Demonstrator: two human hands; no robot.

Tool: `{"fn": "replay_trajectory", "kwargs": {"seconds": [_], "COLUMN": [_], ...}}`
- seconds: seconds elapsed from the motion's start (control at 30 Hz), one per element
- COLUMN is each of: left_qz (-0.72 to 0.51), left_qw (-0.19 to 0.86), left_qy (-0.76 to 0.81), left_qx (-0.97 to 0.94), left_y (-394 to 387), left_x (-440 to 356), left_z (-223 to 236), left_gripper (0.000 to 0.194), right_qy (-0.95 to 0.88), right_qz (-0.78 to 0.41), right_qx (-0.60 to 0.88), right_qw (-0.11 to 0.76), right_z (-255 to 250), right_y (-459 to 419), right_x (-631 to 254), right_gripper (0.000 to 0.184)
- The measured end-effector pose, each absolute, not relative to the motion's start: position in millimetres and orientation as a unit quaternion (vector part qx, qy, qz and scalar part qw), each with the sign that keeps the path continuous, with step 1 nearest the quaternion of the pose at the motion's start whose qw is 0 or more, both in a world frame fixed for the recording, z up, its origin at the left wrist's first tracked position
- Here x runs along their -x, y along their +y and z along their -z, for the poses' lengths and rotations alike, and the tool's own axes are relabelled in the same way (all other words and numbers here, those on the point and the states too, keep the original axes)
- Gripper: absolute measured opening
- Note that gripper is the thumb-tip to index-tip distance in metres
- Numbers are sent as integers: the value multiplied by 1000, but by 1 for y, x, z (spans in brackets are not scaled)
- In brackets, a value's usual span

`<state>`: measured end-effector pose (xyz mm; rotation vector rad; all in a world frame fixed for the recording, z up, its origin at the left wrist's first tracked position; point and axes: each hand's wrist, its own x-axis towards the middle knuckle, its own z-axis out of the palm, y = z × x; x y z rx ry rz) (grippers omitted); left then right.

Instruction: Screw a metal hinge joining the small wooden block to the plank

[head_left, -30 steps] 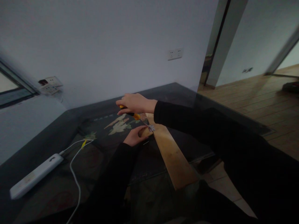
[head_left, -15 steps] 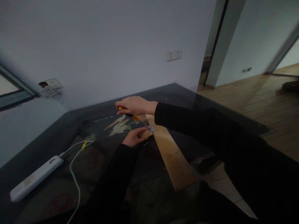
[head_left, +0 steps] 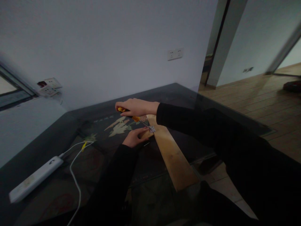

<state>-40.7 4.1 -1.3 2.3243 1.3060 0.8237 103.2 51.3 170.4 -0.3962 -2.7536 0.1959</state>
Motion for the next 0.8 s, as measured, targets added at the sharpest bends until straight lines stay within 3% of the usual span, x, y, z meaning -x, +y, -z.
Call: {"fn": "replay_trajectory", "kwargs": {"seconds": [0.43, 0.63, 0.8], "left_qz": [-272, -238, -233], "left_qw": [162, 147, 128], "left_qy": [465, 476, 471], "left_qx": [-827, -834, -841], "left_y": [4, 5, 4], "left_x": [43, 44, 43], "left_z": [3, 2, -1], "left_gripper": [57, 61, 61], "right_qy": [-947, -866, -702], "right_qz": [-94, -158, -316], "right_qx": [157, 189, 259], "right_qw": [265, 434, 583], "right_z": [-173, -165, -133], "right_y": [60, 79, 87], "right_x": [-117, -156, -209], "right_gripper": [27, 28, 28]}}
